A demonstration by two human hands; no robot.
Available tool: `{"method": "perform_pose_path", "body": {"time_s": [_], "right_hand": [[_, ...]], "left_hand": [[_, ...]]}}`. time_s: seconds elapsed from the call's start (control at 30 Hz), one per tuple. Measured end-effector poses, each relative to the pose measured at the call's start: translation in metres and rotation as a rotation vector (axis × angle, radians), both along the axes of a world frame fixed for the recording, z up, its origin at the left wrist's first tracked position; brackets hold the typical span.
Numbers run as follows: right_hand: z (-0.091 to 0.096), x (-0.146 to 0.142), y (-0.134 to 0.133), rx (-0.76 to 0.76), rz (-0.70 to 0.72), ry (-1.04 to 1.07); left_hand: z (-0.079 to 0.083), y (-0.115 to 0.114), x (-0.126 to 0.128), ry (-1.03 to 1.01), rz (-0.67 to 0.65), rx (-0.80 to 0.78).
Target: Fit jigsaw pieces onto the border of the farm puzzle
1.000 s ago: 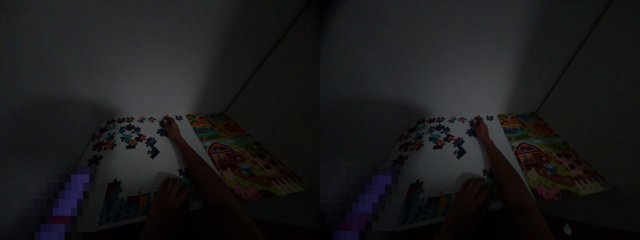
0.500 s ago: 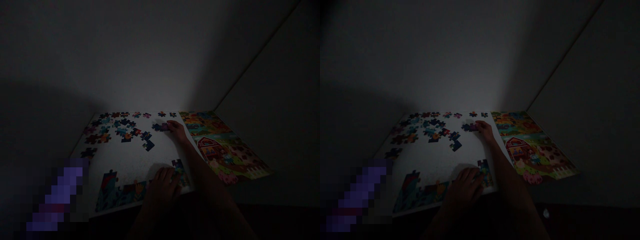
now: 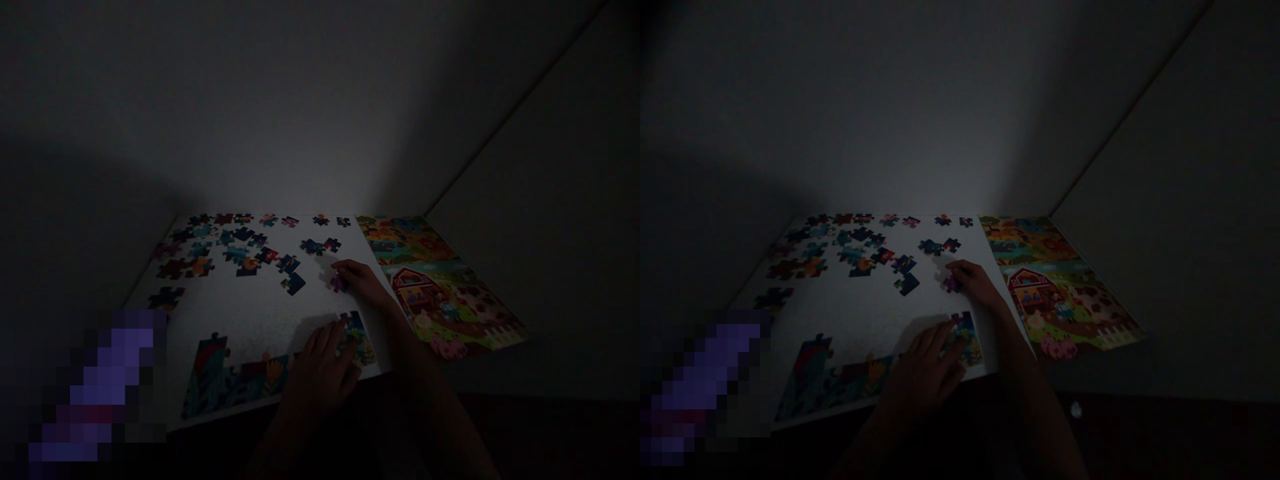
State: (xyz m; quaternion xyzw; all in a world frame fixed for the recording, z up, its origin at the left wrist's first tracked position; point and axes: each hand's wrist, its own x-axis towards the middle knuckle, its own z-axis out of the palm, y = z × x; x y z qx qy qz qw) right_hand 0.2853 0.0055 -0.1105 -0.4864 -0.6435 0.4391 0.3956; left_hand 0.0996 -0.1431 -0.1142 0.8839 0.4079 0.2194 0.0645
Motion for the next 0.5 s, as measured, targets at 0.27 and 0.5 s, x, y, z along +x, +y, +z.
{"method": "perform_pose_path", "body": {"time_s": [0.27,0.5], "right_hand": [[0.004,0.004,-0.024,-0.004,0.011,-0.045],[0.015,0.007,-0.039,-0.056,0.070,-0.059]], "left_hand": [[0.000,0.001,0.000,0.017,-0.017,-0.044],[0.000,0.002,0.000,0.009,-0.027,-0.070]]}}
